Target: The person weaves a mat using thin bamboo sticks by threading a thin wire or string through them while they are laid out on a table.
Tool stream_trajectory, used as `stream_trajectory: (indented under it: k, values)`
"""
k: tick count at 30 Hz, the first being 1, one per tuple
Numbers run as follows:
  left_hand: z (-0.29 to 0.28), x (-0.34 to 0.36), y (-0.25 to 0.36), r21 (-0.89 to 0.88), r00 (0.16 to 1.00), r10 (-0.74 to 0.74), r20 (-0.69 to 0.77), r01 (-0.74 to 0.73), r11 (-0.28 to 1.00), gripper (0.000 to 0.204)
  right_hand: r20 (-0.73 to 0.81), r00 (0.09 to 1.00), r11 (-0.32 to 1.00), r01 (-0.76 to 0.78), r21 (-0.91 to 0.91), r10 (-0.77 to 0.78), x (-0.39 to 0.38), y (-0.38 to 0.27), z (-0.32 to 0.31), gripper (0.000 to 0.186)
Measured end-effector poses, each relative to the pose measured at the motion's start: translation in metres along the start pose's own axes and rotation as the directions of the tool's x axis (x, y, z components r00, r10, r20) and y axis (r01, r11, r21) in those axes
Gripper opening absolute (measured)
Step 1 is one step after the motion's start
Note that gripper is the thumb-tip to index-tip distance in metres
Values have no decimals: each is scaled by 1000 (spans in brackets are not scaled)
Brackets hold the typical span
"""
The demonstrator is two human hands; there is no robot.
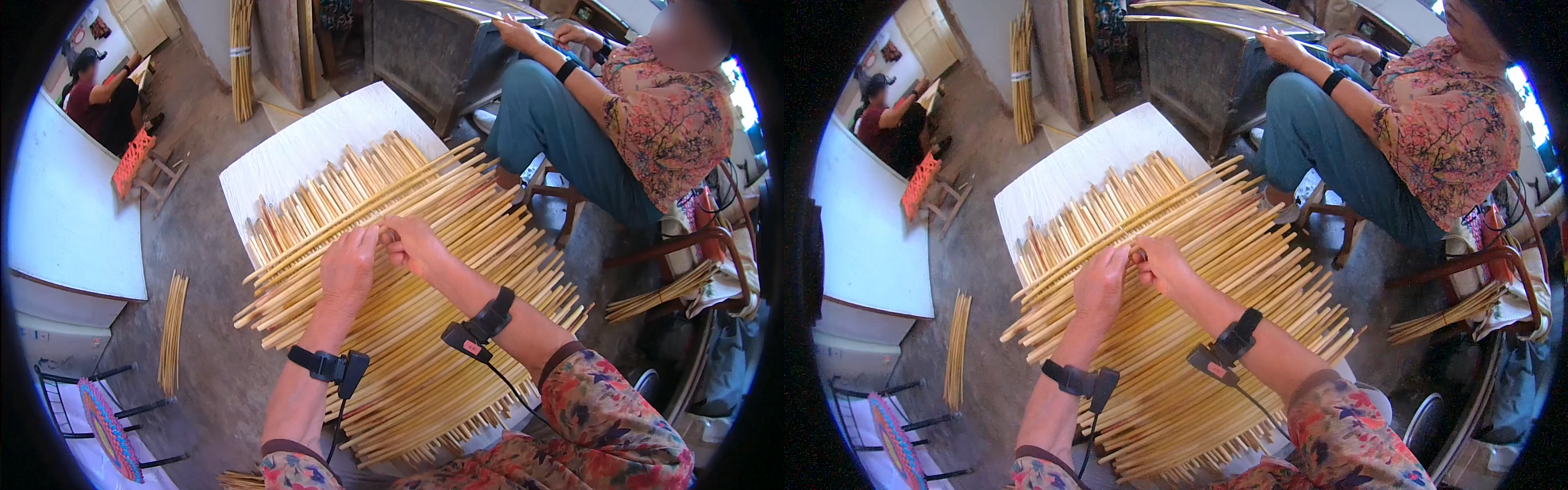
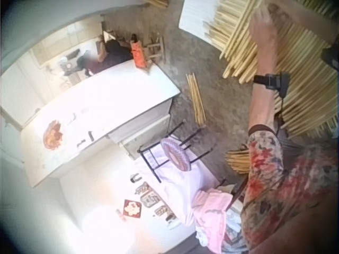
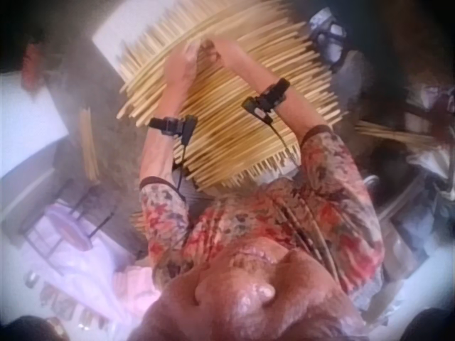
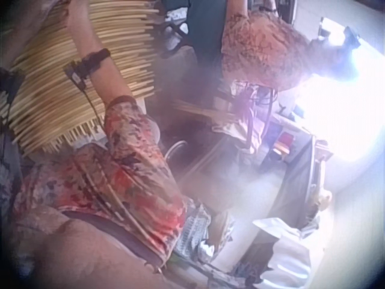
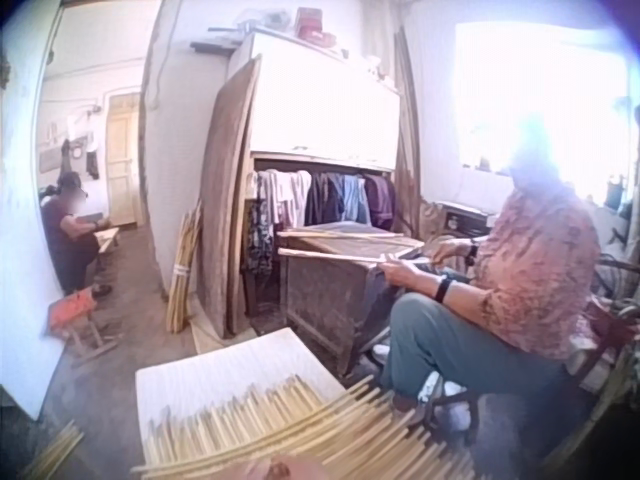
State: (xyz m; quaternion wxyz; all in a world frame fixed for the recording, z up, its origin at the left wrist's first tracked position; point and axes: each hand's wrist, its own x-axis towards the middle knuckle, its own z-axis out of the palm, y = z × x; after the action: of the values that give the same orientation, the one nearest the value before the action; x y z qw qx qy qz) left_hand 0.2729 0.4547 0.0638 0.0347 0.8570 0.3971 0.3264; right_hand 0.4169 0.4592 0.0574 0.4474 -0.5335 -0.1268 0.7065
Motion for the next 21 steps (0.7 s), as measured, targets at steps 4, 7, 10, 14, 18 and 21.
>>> stream_trajectory:
  k: [4,7,10,14,18,21]
  values:
    - [-10,2,-10,96,995,-61,83,53,994,23,-25,997,997,73,-17,-74,-15,-7,10,28]
    - [-10,5,-14,122,996,-56,65,48,991,23,93,890,675,403,-618,-446,-15,-8,-26,28]
    - [-9,0,-24,97,998,-22,52,17,995,21,385,596,-145,411,-900,-705,-52,-24,-5,25]
    - [-7,9,-18,80,996,3,94,-11,997,18,658,452,-397,546,-738,-602,-18,-44,3,18]
    - [-4,10,-19,93,998,22,59,-28,995,19,524,712,-207,488,-848,-468,0,-52,13,15]
    - [-1,10,-24,131,997,19,71,-28,991,21,549,695,-253,490,-834,-463,11,-48,15,16]
